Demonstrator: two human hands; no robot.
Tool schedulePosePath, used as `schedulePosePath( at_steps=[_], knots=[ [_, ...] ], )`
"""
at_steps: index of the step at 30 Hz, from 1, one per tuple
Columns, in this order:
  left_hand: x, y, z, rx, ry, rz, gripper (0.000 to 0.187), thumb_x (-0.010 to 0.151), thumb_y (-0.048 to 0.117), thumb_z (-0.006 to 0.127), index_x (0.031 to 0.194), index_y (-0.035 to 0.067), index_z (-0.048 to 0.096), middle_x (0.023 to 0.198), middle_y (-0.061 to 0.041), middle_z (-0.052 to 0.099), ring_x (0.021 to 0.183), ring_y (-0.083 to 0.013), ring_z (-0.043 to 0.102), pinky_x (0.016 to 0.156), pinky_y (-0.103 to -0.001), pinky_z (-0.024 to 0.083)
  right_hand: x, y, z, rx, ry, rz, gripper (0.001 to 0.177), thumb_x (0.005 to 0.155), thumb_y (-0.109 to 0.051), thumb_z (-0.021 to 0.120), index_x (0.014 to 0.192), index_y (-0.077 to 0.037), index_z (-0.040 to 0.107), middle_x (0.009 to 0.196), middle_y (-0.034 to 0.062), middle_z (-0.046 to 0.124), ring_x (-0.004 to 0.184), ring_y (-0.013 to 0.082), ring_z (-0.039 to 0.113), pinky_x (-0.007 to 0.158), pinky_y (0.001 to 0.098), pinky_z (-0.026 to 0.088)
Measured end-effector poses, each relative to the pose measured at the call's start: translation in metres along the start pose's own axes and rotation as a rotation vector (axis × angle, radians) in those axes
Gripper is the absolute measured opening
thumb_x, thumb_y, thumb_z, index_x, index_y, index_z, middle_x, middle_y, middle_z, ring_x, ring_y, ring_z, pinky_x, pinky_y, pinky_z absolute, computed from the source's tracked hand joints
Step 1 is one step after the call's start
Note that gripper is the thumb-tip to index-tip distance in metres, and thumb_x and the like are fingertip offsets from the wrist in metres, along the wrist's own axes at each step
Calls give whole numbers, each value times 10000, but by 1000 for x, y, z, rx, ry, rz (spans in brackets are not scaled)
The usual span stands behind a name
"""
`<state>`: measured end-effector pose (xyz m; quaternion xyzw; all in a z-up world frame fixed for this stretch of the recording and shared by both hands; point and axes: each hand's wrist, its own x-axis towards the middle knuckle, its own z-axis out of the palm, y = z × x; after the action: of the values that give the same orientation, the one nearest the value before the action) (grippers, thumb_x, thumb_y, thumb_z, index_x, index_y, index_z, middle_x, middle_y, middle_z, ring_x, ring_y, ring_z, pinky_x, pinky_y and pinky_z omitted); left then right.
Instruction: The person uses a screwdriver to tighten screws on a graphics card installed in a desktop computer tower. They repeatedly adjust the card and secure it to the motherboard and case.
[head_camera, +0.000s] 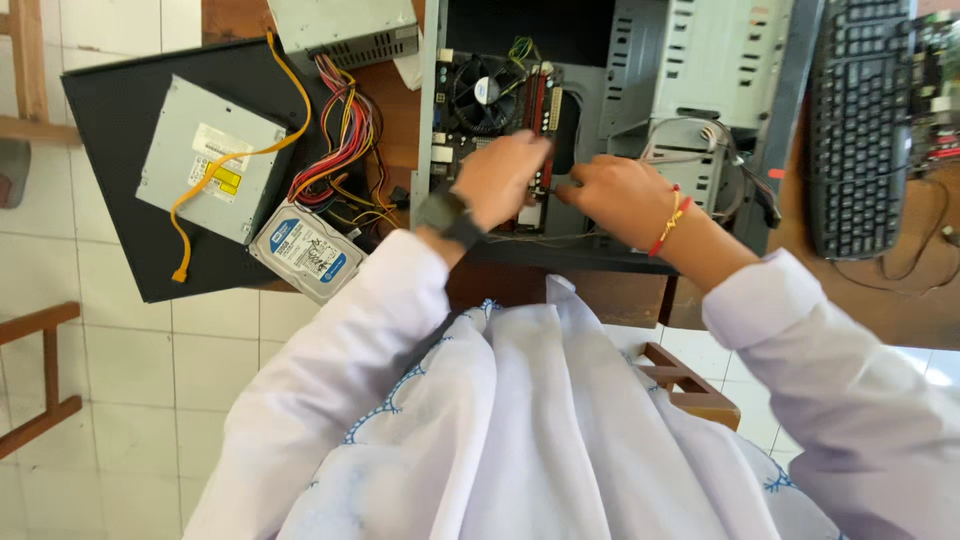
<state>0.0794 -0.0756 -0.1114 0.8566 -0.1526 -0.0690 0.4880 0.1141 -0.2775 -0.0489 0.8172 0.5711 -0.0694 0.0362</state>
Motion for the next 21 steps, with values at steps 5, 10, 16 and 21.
schedulePosePath(
  at_steps=[5, 10, 16, 21],
  knots=[
    [32, -31, 51, 253, -55, 309, 219, 796, 84, 674, 974, 4, 577, 904, -199, 636, 894, -434, 627, 759, -473, 533, -2, 12, 7, -178, 164, -189, 122, 837, -217, 655, 731, -245, 601, 738, -70, 549, 797, 123, 560, 655, 257, 491],
    [58, -100, 104, 194, -182, 126, 83, 640, 168, 702, 694, 109, 677, 663, -66, 678, 763, -307, 691, 665, -364, 556, 5, 16, 33, -110, 377, -314, 178, 846, -224, 661, 693, -219, 570, 715, -49, 480, 780, 149, 512, 630, 285, 443],
    [53, -89, 81, -54, -164, 17, 94, 755, 65, 633, 759, 30, 720, 763, -178, 697, 829, -418, 654, 685, -396, 521, 20, -3, -25, 278, -385, 253, 892, 755, -448, 775, 1398, 6, 354, 1055, 188, 665, 989, 348, 662, 752, 448, 574],
    [50, -69, 65, 73, -278, 24, 70, 764, 90, 720, 797, 142, 753, 715, -61, 718, 728, -324, 687, 684, -390, 555, 12, -8, 32, 24, -255, 475, 379, 939, -440, 507, 920, -62, 538, 654, 96, 639, 633, 305, 704, 528, 415, 539]
  ],
)
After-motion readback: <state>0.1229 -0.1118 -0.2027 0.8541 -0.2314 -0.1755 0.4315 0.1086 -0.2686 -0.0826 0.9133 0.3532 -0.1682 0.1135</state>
